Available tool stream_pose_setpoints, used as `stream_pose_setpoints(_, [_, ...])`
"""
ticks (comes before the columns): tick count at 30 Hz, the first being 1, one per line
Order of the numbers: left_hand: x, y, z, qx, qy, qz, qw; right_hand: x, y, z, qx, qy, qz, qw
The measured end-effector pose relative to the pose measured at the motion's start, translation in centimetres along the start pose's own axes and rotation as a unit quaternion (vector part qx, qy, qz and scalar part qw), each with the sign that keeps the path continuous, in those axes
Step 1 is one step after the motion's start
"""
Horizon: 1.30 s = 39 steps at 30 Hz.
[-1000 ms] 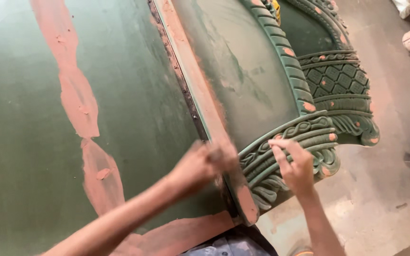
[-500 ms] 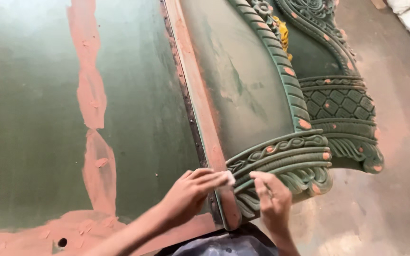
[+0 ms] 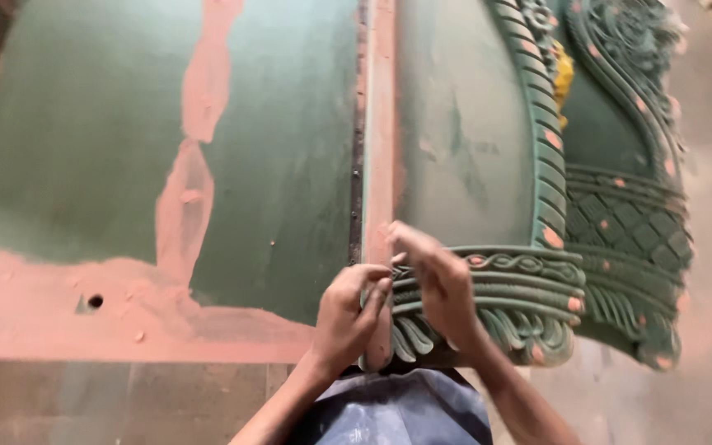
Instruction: The person sands the edge and carved details of a large green wooden panel using a sanding block. The person moves along the panel, smoothing the surface and decorative elements.
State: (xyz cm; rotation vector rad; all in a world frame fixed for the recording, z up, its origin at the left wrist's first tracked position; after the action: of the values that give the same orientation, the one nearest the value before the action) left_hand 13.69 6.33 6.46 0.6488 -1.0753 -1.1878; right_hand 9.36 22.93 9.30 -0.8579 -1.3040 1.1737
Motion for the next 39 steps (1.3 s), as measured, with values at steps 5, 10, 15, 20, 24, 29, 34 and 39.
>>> stream_pose_setpoints(5, [0.0,0.8,-1.0,-0.001,0.110,0.128,0.986,1.2,2.0,2.8,0.166,-0.045,-0.308,0.936])
stream_pose_setpoints(10, [-2.7,1.1,-2.7,0.062,0.209,0.113,0.969,1.5,1.3,2.7,0.318,-0.219,-0.337,0.859])
stream_pose_setpoints(15, [-3.4,0.1,-3.5,0.106,0.260,0.108,0.954,3.3,2.0,6.5,0.319,-0.117,-0.393,0.854])
stream_pose_setpoints(20, [-3.4,0.1,-3.2,0.091,0.262,0.135,0.951,2.8,3.8,4.2,0.417,-0.265,-0.401,0.771])
stream_pose_setpoints(24, [-3.4,0.3,-2.1,0.059,0.203,0.193,0.958,3.3,4.9,7.3,0.311,-0.181,-0.374,0.855])
stream_pose_setpoints(29, [-3.2,0.2,-1.7,0.060,0.171,0.221,0.958,2.6,4.8,6.6,0.425,-0.231,-0.328,0.811])
stream_pose_setpoints(34, [-3.3,-0.1,-1.9,0.079,0.163,0.225,0.957,2.8,4.0,8.8,0.297,-0.183,-0.326,0.879])
stream_pose_setpoints(39, [-3.0,-0.5,-2.1,0.161,0.242,0.109,0.951,1.6,3.6,6.5,0.434,-0.268,-0.255,0.821])
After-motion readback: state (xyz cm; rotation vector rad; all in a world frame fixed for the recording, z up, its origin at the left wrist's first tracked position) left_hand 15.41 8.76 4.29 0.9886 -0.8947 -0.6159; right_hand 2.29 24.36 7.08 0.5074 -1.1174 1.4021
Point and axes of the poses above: each hand's wrist, its own z-axis towards the middle knuckle, its own x-axis out of the back of the hand, y = z × x, the point moved 2 cm from there along z, towards the middle knuckle, and after that the axes turned 14 degrees about -x, right-handed, at the moved point
